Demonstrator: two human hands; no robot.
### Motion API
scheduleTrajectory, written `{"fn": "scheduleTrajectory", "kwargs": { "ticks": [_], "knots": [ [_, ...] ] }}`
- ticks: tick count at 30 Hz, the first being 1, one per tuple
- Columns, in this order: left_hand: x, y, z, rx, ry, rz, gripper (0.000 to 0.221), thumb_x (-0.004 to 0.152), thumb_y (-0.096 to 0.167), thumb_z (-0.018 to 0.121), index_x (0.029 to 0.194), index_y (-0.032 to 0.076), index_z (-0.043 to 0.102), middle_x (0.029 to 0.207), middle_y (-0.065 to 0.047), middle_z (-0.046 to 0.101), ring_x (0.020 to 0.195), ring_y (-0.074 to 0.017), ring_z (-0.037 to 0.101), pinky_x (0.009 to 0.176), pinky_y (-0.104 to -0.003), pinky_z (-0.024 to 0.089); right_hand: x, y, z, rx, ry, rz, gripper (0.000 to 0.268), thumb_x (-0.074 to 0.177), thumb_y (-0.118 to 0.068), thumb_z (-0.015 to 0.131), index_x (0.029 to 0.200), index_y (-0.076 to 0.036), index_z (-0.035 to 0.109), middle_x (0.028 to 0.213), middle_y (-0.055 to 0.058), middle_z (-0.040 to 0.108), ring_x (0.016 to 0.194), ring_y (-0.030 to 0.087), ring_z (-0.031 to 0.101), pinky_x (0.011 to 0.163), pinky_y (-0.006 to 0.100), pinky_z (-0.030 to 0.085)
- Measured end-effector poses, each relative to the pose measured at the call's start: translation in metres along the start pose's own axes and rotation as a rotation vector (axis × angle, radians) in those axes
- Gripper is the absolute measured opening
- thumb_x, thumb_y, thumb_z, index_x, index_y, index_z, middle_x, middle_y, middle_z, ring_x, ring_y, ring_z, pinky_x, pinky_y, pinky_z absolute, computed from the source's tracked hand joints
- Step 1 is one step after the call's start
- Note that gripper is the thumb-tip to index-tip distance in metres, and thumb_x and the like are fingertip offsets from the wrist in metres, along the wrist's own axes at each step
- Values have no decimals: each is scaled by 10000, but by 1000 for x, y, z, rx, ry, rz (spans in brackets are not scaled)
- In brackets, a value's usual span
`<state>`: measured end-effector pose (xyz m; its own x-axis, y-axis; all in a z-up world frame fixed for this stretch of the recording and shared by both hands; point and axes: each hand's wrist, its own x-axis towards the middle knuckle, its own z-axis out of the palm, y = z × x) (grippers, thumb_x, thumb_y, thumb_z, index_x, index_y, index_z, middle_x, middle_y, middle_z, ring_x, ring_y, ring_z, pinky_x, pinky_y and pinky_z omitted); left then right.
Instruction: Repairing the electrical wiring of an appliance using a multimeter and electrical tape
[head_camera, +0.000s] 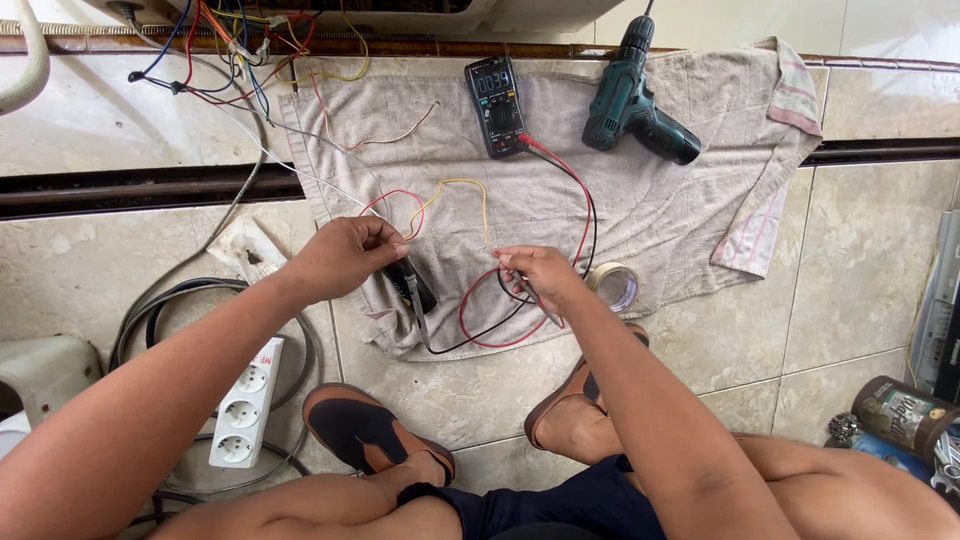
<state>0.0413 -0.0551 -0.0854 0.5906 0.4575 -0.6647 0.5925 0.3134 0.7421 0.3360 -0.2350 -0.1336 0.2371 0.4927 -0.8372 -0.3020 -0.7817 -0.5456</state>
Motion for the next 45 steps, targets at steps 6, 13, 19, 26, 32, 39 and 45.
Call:
{"fn": "scheduleTrajectory", "kwargs": {
  "ticks": [6, 13, 19, 26, 32, 39, 45],
  "knots": [
    [-9, 1, -2, -46, -4, 4, 135, 929, 199, 723, 1027, 116, 767, 831, -20, 754, 801, -120, 638, 764, -267, 482, 11, -15, -10, -26, -156, 89, 333, 872, -126, 742, 1197, -64, 713, 891, 71, 769, 678, 114, 729, 450, 205, 535],
    [-1, -8, -2, -43, -16, 4, 132, 936, 195, 717, 1035, 124, 767, 839, -13, 758, 805, -110, 642, 765, -262, 484, 25, -6, -11, -48, -206, 112, 387, 864, -124, 768, 1241, -73, 699, 899, 72, 763, 693, 134, 739, 455, 215, 536],
    [0, -9, -3, -48, -20, -6, 131, 936, 189, 713, 1035, 122, 764, 835, -9, 753, 805, -106, 644, 759, -256, 479, 37, 7, -14, -40, -228, 113, 400, 879, -140, 774, 1265, -76, 686, 916, 64, 760, 708, 136, 744, 465, 219, 553],
    [0, -6, -3, -36, -23, -16, 136, 927, 202, 726, 1033, 129, 770, 837, -10, 759, 806, -112, 648, 764, -259, 485, 30, -2, -10, -2, -198, 133, 260, 933, -253, 732, 1145, -103, 737, 846, 61, 740, 650, 140, 720, 425, 204, 496],
    [2, -7, -2, -16, -17, -11, 128, 926, 202, 728, 1027, 137, 772, 828, -10, 756, 804, -116, 657, 755, -262, 491, 39, 7, -10, 5, -158, 130, 221, 942, -292, 716, 1045, -100, 752, 765, 61, 711, 567, 121, 637, 385, 182, 412],
    [-2, -4, -3, -31, -17, -1, 137, 928, 199, 725, 1029, 119, 773, 830, -28, 747, 808, -132, 649, 768, -276, 499, 30, 6, -5, 20, -72, 54, 120, 881, -164, 745, 936, -70, 694, 727, 123, 679, 518, 115, 558, 355, 168, 332],
    [0, -10, -3, -27, -10, 3, 132, 930, 212, 729, 1018, 124, 773, 830, -25, 750, 807, -125, 651, 763, -274, 502, 21, -5, 3, -9, -103, 46, 169, 847, -115, 756, 985, -92, 660, 743, 140, 717, 520, 115, 577, 364, 167, 343]
  ]
}}
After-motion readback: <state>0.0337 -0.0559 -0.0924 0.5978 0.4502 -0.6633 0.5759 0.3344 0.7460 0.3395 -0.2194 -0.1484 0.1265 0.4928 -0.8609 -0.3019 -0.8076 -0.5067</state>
